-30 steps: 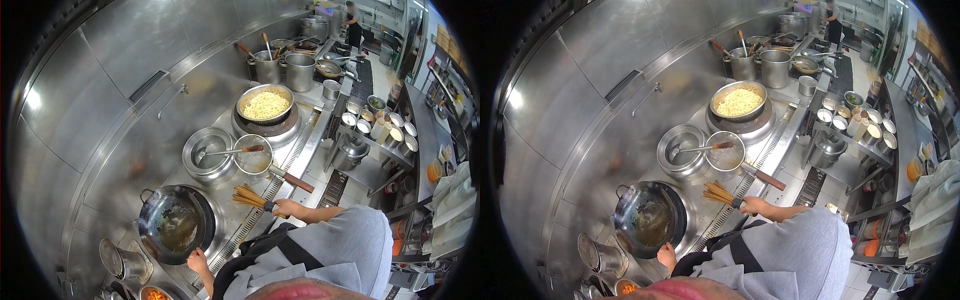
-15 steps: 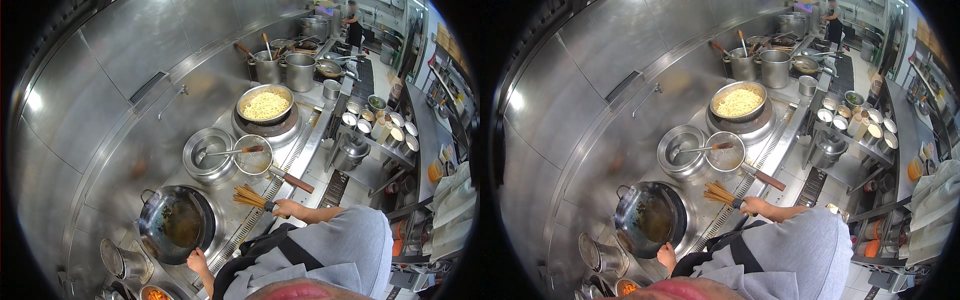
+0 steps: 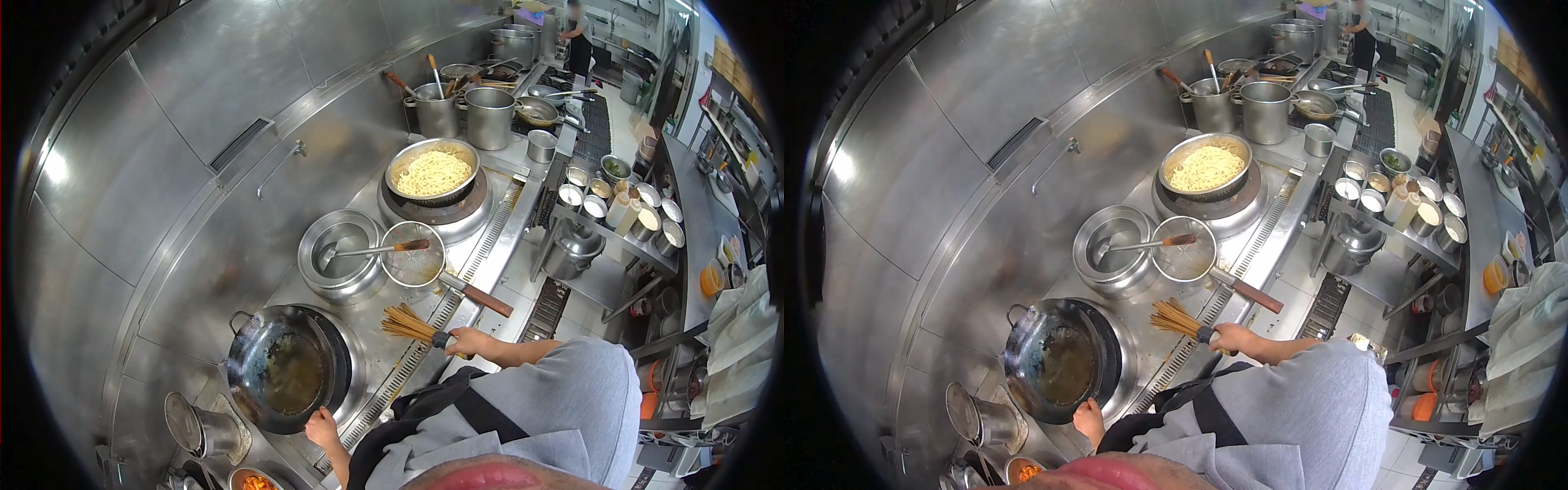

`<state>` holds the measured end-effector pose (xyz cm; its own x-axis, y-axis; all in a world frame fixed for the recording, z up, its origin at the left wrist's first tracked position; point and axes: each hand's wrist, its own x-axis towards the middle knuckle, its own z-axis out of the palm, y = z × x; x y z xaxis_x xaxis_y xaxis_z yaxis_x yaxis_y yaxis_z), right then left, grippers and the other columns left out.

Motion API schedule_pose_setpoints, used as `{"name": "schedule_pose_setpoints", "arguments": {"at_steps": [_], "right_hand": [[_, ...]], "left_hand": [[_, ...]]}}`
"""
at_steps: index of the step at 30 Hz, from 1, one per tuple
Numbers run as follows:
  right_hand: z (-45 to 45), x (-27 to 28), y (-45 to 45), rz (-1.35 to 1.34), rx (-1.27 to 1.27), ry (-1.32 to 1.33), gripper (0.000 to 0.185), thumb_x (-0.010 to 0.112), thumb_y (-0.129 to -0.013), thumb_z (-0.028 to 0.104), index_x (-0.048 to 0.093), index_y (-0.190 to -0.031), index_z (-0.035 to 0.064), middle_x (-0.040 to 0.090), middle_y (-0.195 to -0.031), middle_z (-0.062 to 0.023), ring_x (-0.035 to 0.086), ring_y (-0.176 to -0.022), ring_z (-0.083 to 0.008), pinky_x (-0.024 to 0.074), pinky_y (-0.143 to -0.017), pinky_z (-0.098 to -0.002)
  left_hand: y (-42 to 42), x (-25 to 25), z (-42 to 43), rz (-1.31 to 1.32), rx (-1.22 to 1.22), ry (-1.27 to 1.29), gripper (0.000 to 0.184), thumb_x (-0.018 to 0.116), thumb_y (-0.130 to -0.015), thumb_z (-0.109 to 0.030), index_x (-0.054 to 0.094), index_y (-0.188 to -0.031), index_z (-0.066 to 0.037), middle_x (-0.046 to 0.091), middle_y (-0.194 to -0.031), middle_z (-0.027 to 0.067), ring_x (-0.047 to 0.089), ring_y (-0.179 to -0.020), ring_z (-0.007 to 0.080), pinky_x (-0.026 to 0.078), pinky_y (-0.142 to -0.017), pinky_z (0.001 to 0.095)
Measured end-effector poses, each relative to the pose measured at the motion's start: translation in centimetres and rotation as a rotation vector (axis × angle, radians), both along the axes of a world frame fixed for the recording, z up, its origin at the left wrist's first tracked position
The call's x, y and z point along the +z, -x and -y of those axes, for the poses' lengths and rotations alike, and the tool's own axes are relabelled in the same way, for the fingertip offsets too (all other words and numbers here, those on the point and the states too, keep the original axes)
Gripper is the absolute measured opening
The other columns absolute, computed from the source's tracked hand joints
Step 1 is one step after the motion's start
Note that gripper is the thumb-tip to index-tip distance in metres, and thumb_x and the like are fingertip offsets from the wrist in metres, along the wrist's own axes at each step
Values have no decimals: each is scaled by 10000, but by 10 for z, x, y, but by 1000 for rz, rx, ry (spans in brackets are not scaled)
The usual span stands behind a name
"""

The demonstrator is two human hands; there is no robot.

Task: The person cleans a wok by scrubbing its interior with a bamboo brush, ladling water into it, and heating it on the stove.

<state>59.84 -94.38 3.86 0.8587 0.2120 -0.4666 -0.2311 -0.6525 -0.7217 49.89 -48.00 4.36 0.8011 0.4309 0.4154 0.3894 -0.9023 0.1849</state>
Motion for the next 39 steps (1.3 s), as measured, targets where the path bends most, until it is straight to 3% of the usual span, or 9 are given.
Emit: {"name": "schedule_pose_setpoints", "arguments": {"at_steps": [5, 15, 24, 27, 32, 39], "right_hand": [[1, -13, -1, 59, -1, -1, 581, 749, -692, 402, 654, -1106, 6, 699, -788, -175, 698, -679, -294, 552, -644, -414], [1, -2, -1, 41, 17, -10, 545, 741, -702, 398, 662, -1068, 1, 693, -766, -169, 697, -692, -294, 550, -645, -412], [3, 6, -4, 42, 55, 40, 569, 755, -700, 420, 665, -1078, 5, 709, -855, -191, 704, -782, -323, 552, -724, -422], [3, 13, -3, -33, 24, -6, 564, 753, -701, 417, 666, -1070, 1, 707, -852, -194, 703, -777, -322, 551, -719, -422], [4, -19, -7, 125, 55, 29, 543, 749, -699, 400, 668, -1043, -12, 702, -824, -192, 700, -741, -314, 548, -696, -420], [4, -5, -6, 78, 57, 13, 539, 745, -696, 390, 661, -1044, -13, 692, -774, -176, 691, -671, -295, 545, -636, -412]], "left_hand": [[0, 3, 2, -16, 8, 29, 343, 666, -829, -321, 661, -609, -58, 640, -622, 193, 637, -598, 416, 504, -571, 527], [1, 8, 5, -40, 15, 42, 340, 667, -832, -323, 661, -621, -56, 645, -635, 188, 638, -613, 415, 501, -581, 536], [1, 8, 6, -35, 21, 22, 349, 659, -837, -333, 661, -611, -67, 645, -633, 186, 640, -605, 408, 504, -566, 524], [0, 2, 2, -17, 16, 16, 351, 660, -834, -332, 655, -601, -69, 640, -624, 187, 638, -599, 410, 507, -568, 525], [0, -9, -6, -30, 13, -23, 335, 674, -822, -328, 651, -602, -76, 634, -620, 183, 633, -606, 415, 506, -576, 536], [0, -8, -4, -29, 27, -11, 331, 678, -819, -326, 649, -604, -77, 637, -629, 181, 633, -614, 412, 504, -580, 537]]}}
